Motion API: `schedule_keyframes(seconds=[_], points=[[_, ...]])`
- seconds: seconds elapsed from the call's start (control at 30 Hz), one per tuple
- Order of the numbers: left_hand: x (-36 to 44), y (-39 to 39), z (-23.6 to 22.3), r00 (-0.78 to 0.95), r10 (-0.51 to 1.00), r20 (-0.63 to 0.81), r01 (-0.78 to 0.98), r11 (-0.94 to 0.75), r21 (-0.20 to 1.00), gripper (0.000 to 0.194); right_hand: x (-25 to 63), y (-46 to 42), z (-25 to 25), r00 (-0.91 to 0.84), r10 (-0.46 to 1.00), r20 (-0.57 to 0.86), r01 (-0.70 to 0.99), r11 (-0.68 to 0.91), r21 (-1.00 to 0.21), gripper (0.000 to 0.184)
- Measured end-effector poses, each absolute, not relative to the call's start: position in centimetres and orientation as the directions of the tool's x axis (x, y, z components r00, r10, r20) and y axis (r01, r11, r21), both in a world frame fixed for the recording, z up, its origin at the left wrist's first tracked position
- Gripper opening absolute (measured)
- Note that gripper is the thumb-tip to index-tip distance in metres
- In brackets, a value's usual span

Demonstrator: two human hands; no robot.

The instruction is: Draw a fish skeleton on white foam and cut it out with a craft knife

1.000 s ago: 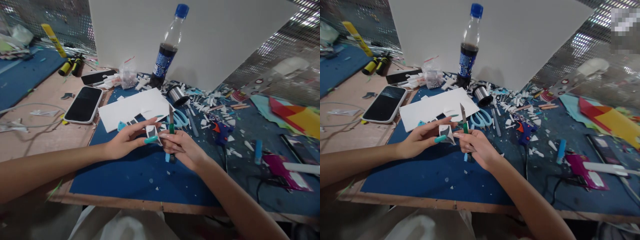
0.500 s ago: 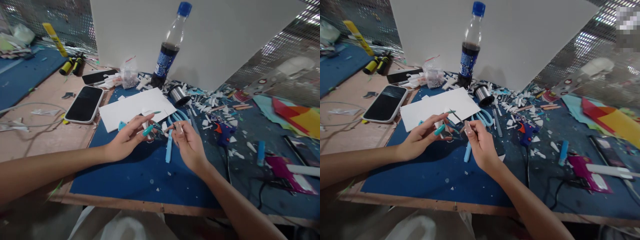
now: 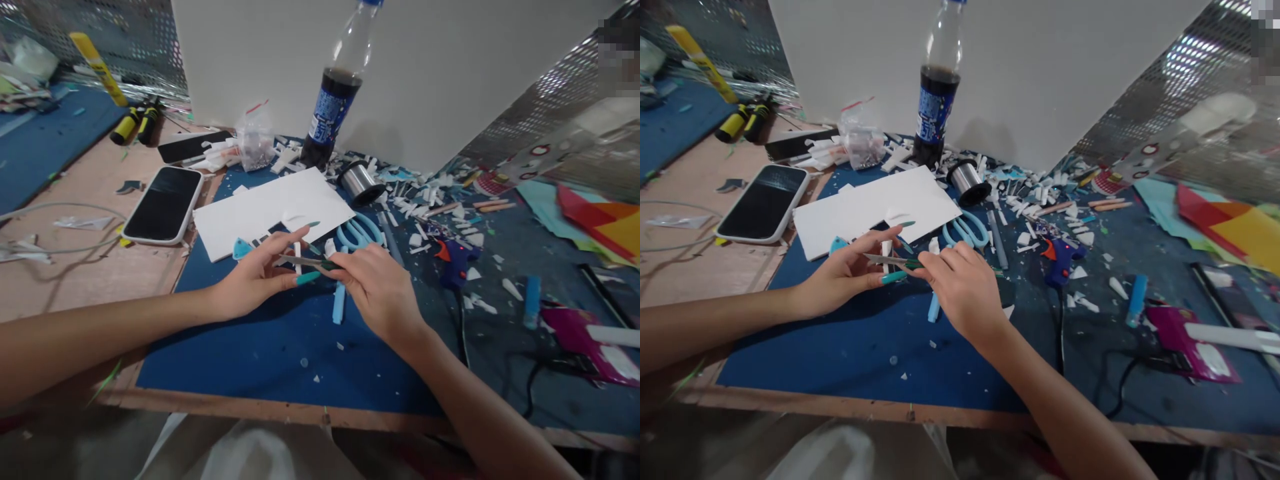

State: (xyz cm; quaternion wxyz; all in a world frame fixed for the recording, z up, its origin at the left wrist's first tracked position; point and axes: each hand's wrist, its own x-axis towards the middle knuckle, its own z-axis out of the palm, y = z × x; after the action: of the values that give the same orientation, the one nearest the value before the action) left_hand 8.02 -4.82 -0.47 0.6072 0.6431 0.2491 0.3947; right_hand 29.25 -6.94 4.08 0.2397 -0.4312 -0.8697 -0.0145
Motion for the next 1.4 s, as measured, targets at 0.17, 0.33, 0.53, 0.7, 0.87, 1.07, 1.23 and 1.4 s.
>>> schedule_keyframes(seconds=[0.17,0.33,0.53,0.7,0.87,1.07,1.23,1.4], points=[[8.2,-5.0,0.2,0.559,0.81,0.178,-0.157,-0.108,0.982,0.057,29.2,-7.1,4.1,-0.556,0.708,0.435,0.774,0.632,-0.04,0.021],[8.2,-5.0,0.4,0.566,0.802,0.191,-0.176,-0.109,0.978,0.058,29.1,-7.4,4.5,-0.587,0.676,0.445,0.77,0.636,0.05,0.02],[8.2,-4.9,0.5,0.558,0.797,0.233,-0.127,-0.195,0.972,0.059,29.0,-7.9,5.1,-0.607,0.64,0.472,0.777,0.601,0.184,0.018],[8.1,-5.0,0.6,0.555,0.791,0.256,-0.096,-0.245,0.965,0.059,29.1,-8.1,5.3,-0.625,0.622,0.472,0.768,0.599,0.227,0.017],[8.0,-5.3,0.6,0.536,0.82,0.199,-0.133,-0.151,0.98,0.062,29.3,-8.0,5.3,-0.618,0.617,0.486,0.768,0.605,0.209,0.018],[8.2,-5.3,0.5,0.453,0.871,0.19,-0.218,-0.098,0.971,0.049,28.9,-8.2,5.2,-0.596,0.647,0.476,0.785,0.595,0.174,0.017],[8.1,-5.4,0.3,0.409,0.888,0.21,-0.213,-0.131,0.968,0.049,28.7,-8.4,5.2,-0.589,0.657,0.47,0.786,0.602,0.143,0.019],[8.0,-5.4,0.1,0.398,0.896,0.196,-0.177,-0.135,0.975,0.049,28.7,-8.3,5.2,-0.607,0.63,0.485,0.769,0.62,0.158,0.018]])
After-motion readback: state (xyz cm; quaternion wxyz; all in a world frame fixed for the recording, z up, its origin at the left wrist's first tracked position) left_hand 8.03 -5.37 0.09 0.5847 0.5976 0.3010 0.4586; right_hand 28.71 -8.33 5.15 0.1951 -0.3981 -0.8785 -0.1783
